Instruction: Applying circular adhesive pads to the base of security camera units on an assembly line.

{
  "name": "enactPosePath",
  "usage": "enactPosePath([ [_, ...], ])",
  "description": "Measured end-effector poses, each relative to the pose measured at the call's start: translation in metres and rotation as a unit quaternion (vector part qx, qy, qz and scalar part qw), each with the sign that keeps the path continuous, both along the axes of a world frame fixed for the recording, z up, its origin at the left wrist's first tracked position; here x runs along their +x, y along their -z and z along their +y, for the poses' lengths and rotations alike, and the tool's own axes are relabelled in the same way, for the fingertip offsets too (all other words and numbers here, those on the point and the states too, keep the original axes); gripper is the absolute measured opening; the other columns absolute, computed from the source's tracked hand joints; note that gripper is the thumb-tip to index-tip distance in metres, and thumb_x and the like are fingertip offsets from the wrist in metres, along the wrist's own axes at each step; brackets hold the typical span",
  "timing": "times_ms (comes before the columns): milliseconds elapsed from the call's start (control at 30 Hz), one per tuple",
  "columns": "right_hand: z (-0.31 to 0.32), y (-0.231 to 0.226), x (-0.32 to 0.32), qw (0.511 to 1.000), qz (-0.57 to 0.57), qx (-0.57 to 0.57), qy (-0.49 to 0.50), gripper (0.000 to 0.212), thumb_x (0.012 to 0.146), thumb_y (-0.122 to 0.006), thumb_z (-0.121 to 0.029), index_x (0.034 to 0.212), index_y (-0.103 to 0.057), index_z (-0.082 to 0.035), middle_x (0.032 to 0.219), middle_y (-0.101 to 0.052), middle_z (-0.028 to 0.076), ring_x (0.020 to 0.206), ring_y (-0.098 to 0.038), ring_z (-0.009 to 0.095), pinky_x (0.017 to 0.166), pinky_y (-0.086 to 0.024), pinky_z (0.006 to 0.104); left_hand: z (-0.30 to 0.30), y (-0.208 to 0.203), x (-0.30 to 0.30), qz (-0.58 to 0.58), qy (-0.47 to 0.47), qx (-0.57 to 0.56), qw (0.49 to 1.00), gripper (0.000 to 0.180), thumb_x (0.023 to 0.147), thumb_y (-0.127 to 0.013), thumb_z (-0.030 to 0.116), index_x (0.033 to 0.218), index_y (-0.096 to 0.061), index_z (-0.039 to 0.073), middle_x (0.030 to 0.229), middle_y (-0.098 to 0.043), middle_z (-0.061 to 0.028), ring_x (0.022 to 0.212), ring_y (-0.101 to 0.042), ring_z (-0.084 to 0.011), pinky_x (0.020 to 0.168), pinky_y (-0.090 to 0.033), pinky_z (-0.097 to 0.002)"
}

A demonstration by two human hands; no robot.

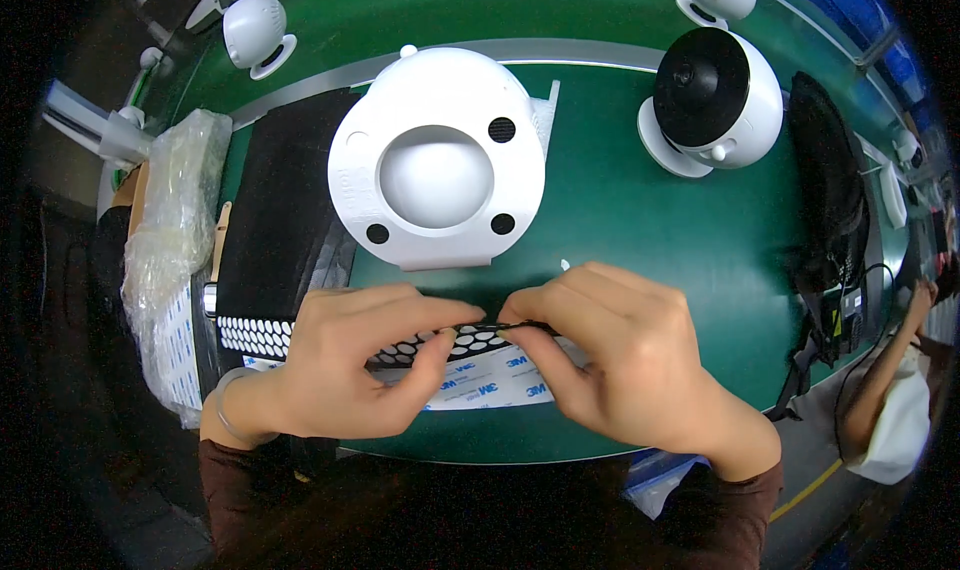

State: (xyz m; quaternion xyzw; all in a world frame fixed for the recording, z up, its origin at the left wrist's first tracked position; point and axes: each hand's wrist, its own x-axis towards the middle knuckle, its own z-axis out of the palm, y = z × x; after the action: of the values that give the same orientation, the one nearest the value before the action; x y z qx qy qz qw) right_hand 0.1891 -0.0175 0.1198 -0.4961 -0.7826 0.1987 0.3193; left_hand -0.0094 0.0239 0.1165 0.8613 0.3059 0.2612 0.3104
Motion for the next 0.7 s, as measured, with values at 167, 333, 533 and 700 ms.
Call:
enactPosePath([
  [167,0.0037,0.0005,-0.0010,0.998,0.058,-0.032,-0.009,0.010,0.065,-0.065,0.000,0.075,-0.061,-0.002,0.068,-0.059,0.009,0.060,-0.057,0.025,0.054,-0.046,0.0307,-0.0002,0.0020,0.0026,-0.041,0.016,0.021,0.999,0.016,0.068,-0.059,-0.002,0.082,-0.063,0.002,0.060,-0.055,-0.0076,0.048,-0.055,-0.0199,0.044,-0.043,-0.0260],
  [333,0.0058,0.0049,-0.0059,0.997,0.039,0.054,-0.030,0.016,0.062,-0.064,0.001,0.077,-0.063,-0.004,0.073,-0.059,0.008,0.063,-0.057,0.023,0.054,-0.045,0.0307,0.0005,0.0051,0.0003,-0.046,0.005,0.015,0.999,0.006,0.068,-0.064,0.001,0.074,-0.062,0.001,0.062,-0.058,-0.0093,0.051,-0.058,-0.0206,0.046,-0.044,-0.0258],
  [533,0.0050,0.0057,-0.0093,0.974,-0.080,0.208,-0.040,0.024,0.056,-0.063,-0.007,0.079,-0.064,-0.005,0.076,-0.059,0.005,0.069,-0.058,0.020,0.065,-0.051,0.0339,-0.0004,0.0041,0.0004,-0.034,-0.019,0.000,0.999,0.004,0.069,-0.062,0.000,0.073,-0.061,0.000,0.064,-0.060,-0.0104,0.054,-0.061,-0.0203,0.049,-0.047,-0.0257],
  [700,0.0042,0.0101,-0.0092,0.968,-0.085,0.231,-0.047,0.023,0.056,-0.062,-0.009,0.078,-0.063,-0.004,0.075,-0.059,0.006,0.071,-0.059,0.020,0.068,-0.052,0.0373,-0.0008,0.0050,0.0003,-0.047,-0.018,-0.015,0.999,0.005,0.068,-0.060,-0.001,0.073,-0.061,-0.001,0.065,-0.061,-0.0110,0.055,-0.061,-0.0203,0.051,-0.048,-0.0254],
])
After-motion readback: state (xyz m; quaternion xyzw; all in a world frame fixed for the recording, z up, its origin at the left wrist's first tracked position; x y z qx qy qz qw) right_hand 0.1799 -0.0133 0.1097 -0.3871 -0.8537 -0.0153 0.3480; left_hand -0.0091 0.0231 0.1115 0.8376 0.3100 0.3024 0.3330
